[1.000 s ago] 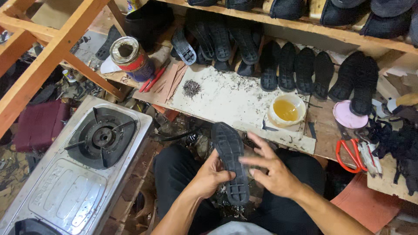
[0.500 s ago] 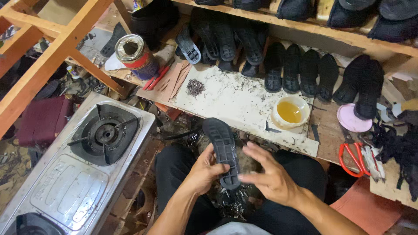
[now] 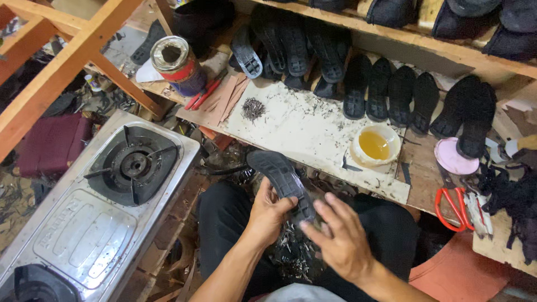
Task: The person sits at a low workbench and applies a yellow adhesive by hand onto the tread side of rubber shoe soles, rubbing the glue over the sole surface with their fingers. They place each coated sole on the shelf above the bench and pick up the next sole to repeat the process.
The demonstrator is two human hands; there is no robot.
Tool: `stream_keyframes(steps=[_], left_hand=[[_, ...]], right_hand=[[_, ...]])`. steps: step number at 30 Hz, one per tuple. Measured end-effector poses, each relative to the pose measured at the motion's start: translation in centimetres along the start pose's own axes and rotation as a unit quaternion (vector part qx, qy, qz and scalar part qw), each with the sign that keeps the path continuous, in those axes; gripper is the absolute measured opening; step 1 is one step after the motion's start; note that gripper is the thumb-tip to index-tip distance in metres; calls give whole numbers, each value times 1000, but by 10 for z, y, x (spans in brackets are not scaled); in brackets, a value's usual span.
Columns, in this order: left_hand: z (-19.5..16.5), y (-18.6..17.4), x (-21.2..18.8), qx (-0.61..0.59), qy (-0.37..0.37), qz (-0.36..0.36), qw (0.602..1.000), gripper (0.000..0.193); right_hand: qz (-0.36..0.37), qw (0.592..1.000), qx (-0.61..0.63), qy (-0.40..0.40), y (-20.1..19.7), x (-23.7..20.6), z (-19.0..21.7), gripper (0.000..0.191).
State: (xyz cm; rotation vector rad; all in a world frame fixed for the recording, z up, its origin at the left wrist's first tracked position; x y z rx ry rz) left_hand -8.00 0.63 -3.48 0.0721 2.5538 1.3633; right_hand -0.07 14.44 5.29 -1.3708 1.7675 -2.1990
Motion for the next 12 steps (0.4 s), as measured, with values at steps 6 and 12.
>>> stream_keyframes(steps=[6, 12], left_hand=[[4, 8, -6, -35, 56, -27, 997, 59], [25, 3, -23, 102, -12, 20, 995, 51]], right_hand=[[5, 953, 233, 194, 15, 5, -20, 47], [115, 763, 484, 412, 76, -28, -62, 84]])
Point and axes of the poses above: each hand's wrist, its own x-axis towards the middle knuckle, its own y-axis out of the palm, z = x × y, the point moved 8 cm from there along x, towards the middle knuckle, and after that the axes turned 14 degrees about -x, right-handed, at the moved point
